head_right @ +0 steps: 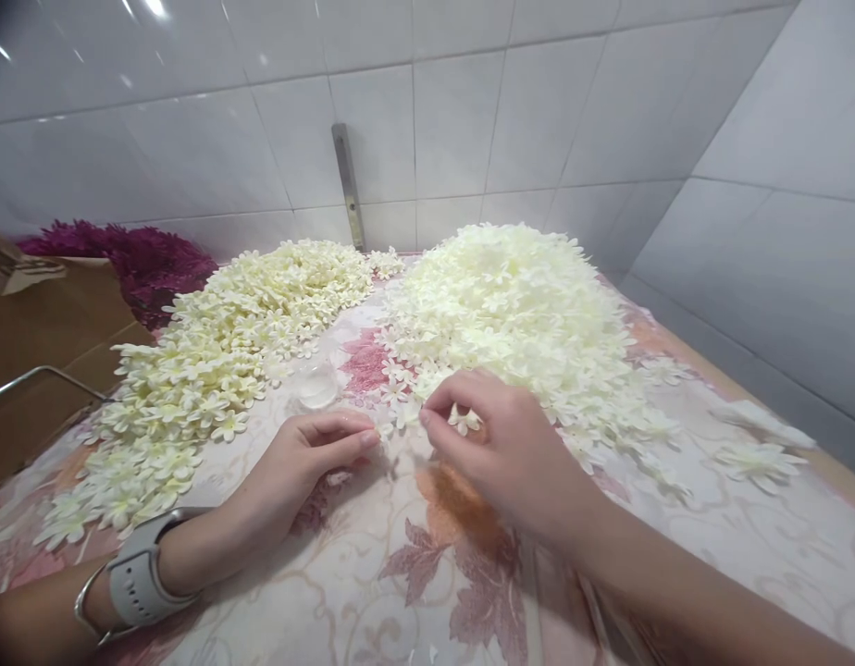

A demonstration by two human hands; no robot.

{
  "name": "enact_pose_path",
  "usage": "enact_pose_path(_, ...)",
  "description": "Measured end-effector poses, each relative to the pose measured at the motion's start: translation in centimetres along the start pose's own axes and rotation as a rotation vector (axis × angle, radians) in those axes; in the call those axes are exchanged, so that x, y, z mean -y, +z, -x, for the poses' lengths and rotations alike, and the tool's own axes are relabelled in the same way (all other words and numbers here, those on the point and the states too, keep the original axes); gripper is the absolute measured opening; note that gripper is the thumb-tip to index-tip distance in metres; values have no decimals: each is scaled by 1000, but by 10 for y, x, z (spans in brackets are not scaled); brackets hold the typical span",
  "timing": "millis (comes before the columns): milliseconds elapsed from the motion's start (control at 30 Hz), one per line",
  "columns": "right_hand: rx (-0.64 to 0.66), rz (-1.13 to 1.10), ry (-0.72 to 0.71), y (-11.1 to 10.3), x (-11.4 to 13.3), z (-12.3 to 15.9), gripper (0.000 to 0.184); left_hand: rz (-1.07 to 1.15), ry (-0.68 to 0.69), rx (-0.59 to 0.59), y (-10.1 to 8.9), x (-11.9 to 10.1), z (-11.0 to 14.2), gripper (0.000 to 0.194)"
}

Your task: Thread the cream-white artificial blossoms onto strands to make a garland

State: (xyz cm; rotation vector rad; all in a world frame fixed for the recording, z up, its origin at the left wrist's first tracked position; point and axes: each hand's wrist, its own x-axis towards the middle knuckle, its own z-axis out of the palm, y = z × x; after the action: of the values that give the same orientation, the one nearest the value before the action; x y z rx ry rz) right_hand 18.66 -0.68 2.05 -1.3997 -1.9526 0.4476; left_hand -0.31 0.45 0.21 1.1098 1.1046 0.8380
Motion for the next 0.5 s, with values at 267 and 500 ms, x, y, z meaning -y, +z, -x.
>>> enact_pose_path(267, -226, 363, -88, -16, -32, -21, 16, -302, 416, -25, 16, -36, -27, 15)
enact_pose_path(500, -238, 370, -188, -15, -31, -14, 15, -861, 813, -184, 2, -114, -38, 30)
